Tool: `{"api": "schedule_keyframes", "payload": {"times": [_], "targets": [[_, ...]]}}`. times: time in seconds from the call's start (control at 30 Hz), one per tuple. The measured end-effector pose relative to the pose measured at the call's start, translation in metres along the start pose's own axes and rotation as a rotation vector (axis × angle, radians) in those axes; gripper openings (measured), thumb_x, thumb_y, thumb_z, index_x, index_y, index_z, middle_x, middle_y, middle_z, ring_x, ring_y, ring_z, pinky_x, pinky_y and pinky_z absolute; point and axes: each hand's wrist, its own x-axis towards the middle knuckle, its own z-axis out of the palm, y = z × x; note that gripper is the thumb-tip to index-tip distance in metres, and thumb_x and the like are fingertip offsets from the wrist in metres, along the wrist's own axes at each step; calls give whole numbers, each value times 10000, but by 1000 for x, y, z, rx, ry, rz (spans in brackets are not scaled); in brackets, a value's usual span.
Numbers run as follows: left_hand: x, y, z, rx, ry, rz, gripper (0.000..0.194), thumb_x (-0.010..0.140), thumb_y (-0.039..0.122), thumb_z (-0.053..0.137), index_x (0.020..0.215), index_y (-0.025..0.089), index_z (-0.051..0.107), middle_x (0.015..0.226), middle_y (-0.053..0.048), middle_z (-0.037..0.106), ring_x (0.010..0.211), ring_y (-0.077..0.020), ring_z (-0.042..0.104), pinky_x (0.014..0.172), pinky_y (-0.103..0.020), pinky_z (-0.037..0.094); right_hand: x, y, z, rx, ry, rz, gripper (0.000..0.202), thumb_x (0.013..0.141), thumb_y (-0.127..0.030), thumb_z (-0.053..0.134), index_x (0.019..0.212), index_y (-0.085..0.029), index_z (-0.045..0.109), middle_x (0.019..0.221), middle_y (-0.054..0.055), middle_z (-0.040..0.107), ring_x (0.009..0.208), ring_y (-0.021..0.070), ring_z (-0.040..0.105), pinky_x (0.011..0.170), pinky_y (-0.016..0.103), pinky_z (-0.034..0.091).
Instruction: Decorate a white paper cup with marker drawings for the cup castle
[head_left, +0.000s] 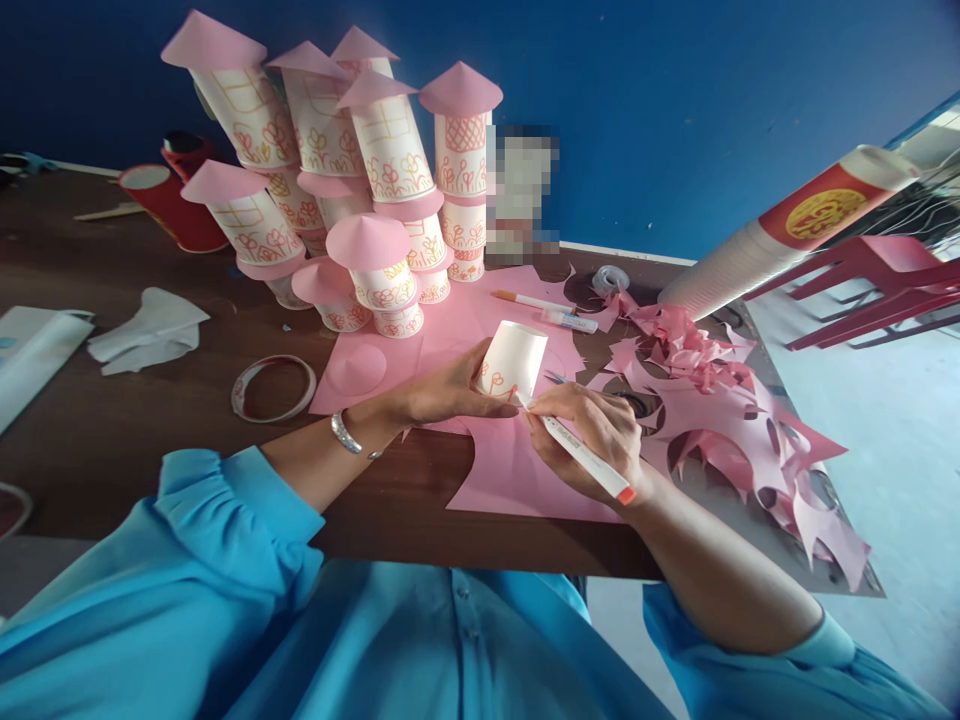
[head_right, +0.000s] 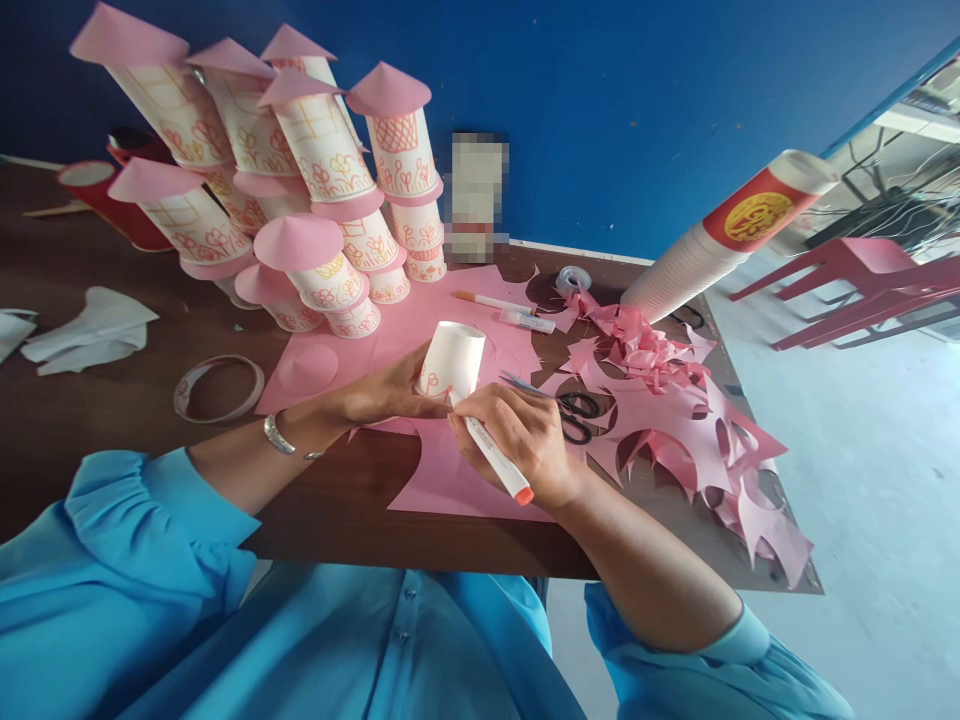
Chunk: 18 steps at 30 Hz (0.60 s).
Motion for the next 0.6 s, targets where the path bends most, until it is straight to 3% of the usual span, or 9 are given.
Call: {"api": "schedule_keyframes", "payload": {"times": [0.6], "targets": [[0, 3, 0, 43, -21, -21, 798, 811, 515, 953, 1408, 215, 516, 1164, -73, 643, 1030, -225, 626, 863, -363, 546, 0, 0, 1, -16, 16, 11, 156, 1018, -104, 697, 1027, -239, 618, 782, -22, 772, 619, 134, 739, 575, 246, 565]]}}
